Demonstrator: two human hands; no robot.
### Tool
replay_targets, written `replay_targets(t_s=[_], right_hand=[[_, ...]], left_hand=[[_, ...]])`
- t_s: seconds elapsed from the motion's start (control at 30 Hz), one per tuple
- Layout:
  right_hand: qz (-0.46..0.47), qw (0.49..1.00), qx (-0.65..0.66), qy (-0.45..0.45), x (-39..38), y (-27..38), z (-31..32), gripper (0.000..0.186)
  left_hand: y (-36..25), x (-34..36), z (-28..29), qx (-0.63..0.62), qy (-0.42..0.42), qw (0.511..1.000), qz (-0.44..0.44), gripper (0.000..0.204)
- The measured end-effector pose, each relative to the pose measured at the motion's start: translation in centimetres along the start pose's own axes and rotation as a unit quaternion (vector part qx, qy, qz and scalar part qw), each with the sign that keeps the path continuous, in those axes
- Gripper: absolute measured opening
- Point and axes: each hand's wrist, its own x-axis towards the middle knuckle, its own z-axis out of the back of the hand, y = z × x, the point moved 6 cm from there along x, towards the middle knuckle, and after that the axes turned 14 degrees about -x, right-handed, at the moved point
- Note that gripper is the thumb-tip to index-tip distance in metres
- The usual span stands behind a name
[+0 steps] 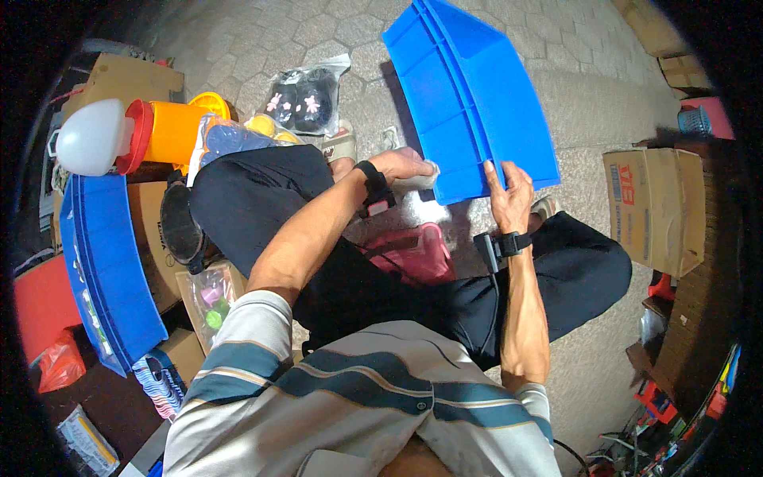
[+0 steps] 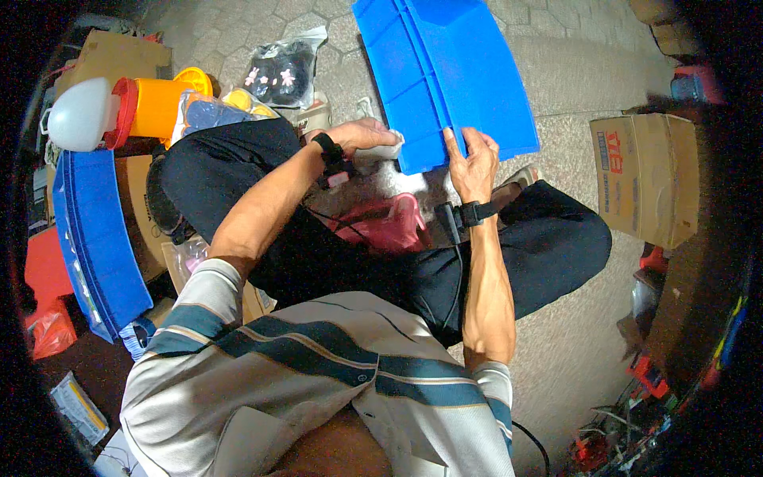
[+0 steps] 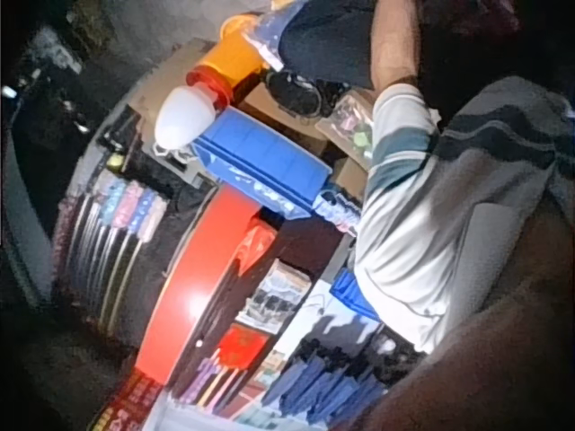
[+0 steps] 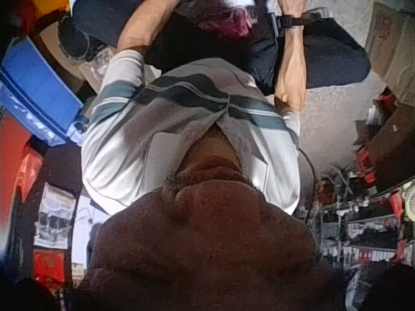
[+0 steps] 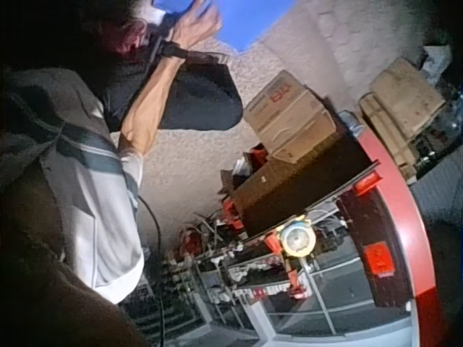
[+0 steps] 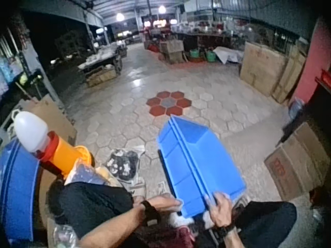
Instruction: The person sits cross-legged on the floor and wipes a blue plastic bin with a cloth. They rotate the bin to clean multiple sides and edges, then set it down.
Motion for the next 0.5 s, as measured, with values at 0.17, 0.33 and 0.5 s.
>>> replay_targets(t_s=[0.17,0.33,0.5], right_hand=[[-0.013,0.999,0.036,0.012,0.2,-0.5,0.2,0.033],[-0.014,0.999,0.022,0.03,0.3,-1.1,-0.1,0.034],[0.015,1.0,0.013,0.014,0.4,-1.3,0.6,0.039]], left_hand=[[0.6,1.7,-1.3,-0.074,0.031,0.997,0.025,0.054],[1.8,3.4,-2.4,-0.025,-0.046,0.998,0.038,0.055],[-0.9,2.5,-1.5,0.144,-0.054,0.981,-0.122,0.053]])
